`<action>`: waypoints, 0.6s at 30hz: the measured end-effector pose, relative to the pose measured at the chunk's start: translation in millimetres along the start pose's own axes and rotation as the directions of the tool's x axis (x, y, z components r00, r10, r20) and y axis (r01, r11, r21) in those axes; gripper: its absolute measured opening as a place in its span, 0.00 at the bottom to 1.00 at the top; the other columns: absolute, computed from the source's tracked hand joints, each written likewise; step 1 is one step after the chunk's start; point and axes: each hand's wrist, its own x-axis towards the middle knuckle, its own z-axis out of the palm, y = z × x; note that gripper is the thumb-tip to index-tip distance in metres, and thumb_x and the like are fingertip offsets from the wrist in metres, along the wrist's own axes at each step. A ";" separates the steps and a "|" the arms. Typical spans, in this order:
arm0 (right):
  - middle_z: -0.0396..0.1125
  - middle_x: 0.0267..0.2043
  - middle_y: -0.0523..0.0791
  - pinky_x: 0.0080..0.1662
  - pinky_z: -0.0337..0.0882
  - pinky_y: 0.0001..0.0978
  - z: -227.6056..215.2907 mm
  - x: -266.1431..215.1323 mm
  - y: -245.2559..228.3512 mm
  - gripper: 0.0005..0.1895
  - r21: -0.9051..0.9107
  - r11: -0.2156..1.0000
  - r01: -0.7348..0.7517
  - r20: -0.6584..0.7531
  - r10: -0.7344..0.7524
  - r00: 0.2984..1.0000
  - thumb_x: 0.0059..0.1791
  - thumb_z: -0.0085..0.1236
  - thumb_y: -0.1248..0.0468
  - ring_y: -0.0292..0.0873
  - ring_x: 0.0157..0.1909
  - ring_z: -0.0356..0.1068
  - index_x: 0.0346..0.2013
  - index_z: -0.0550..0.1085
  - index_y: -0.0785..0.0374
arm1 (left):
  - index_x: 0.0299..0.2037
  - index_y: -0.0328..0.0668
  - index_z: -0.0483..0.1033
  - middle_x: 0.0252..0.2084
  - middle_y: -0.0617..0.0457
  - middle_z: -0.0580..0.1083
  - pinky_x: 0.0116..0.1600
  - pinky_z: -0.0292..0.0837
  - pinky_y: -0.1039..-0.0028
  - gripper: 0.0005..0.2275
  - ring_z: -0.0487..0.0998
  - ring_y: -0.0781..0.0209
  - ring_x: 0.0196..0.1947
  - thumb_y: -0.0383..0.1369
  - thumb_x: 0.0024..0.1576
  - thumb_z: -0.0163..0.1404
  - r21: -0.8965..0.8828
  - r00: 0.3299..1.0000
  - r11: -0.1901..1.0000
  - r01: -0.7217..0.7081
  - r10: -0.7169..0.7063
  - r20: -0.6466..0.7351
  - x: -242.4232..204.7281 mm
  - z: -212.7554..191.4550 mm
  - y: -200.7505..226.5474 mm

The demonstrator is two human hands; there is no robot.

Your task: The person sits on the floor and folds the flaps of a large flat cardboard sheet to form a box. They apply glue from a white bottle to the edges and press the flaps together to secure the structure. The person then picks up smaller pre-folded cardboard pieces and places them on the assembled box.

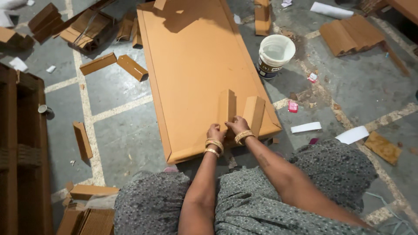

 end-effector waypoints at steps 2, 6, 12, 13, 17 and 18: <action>0.70 0.26 0.47 0.30 0.73 0.35 1.3 1.9 -0.3 0.17 0.279 0.955 -0.106 0.051 0.095 0.994 0.39 0.74 0.64 0.41 0.27 0.72 0.31 0.72 0.65 | 0.57 0.35 0.70 0.50 0.41 0.78 0.49 0.81 0.63 0.30 0.82 0.50 0.48 0.32 0.44 0.67 -0.066 0.994 0.993 0.096 -0.092 0.065 0.2 -2.9 -0.5; 0.68 0.22 0.44 0.27 0.71 0.32 -1.3 0.1 1.1 0.16 0.157 0.986 -0.063 0.045 0.057 0.997 0.38 0.73 0.67 0.38 0.25 0.70 0.29 0.70 0.65 | 0.59 0.34 0.70 0.51 0.40 0.77 0.50 0.80 0.63 0.32 0.81 0.50 0.49 0.31 0.44 0.68 -0.032 0.990 0.991 0.127 -0.124 0.073 0.8 -5.1 2.9; 0.71 0.26 0.43 0.29 0.73 0.30 -3.6 0.1 -0.3 0.20 0.203 0.978 -0.048 -0.004 0.050 0.999 0.35 0.75 0.69 0.36 0.27 0.71 0.35 0.72 0.69 | 0.54 0.31 0.75 0.49 0.38 0.79 0.52 0.78 0.64 0.30 0.81 0.51 0.47 0.33 0.41 0.71 0.105 1.000 0.994 0.013 -0.016 0.027 -6.6 -7.7 13.0; 0.72 0.28 0.42 0.30 0.74 0.29 -3.6 2.7 -0.4 0.24 0.235 0.971 -0.037 -0.024 0.044 0.999 0.34 0.76 0.70 0.35 0.28 0.72 0.39 0.72 0.67 | 0.54 0.30 0.74 0.49 0.37 0.77 0.52 0.77 0.64 0.31 0.80 0.50 0.48 0.34 0.40 0.72 0.149 1.000 0.989 0.012 -0.013 0.006 -8.4 -9.7 16.5; 0.73 0.28 0.52 0.28 0.70 0.35 -3.2 2.1 4.3 0.29 0.513 0.831 -0.216 0.119 0.180 0.976 0.39 0.70 0.70 0.43 0.25 0.72 0.51 0.67 0.67 | 0.52 0.33 0.77 0.44 0.41 0.81 0.49 0.82 0.64 0.29 0.85 0.52 0.43 0.34 0.38 0.66 0.013 0.996 0.999 0.051 -0.052 0.075 -23.8 -22.2 36.5; 0.74 0.29 0.51 0.29 0.70 0.32 -3.9 2.1 4.1 0.26 0.475 0.861 -0.185 0.099 0.157 0.983 0.41 0.71 0.68 0.41 0.27 0.72 0.50 0.70 0.71 | 0.52 0.33 0.76 0.44 0.40 0.81 0.50 0.82 0.64 0.29 0.84 0.51 0.43 0.34 0.38 0.66 0.062 0.997 0.998 0.024 -0.028 0.073 -27.1 -25.3 42.4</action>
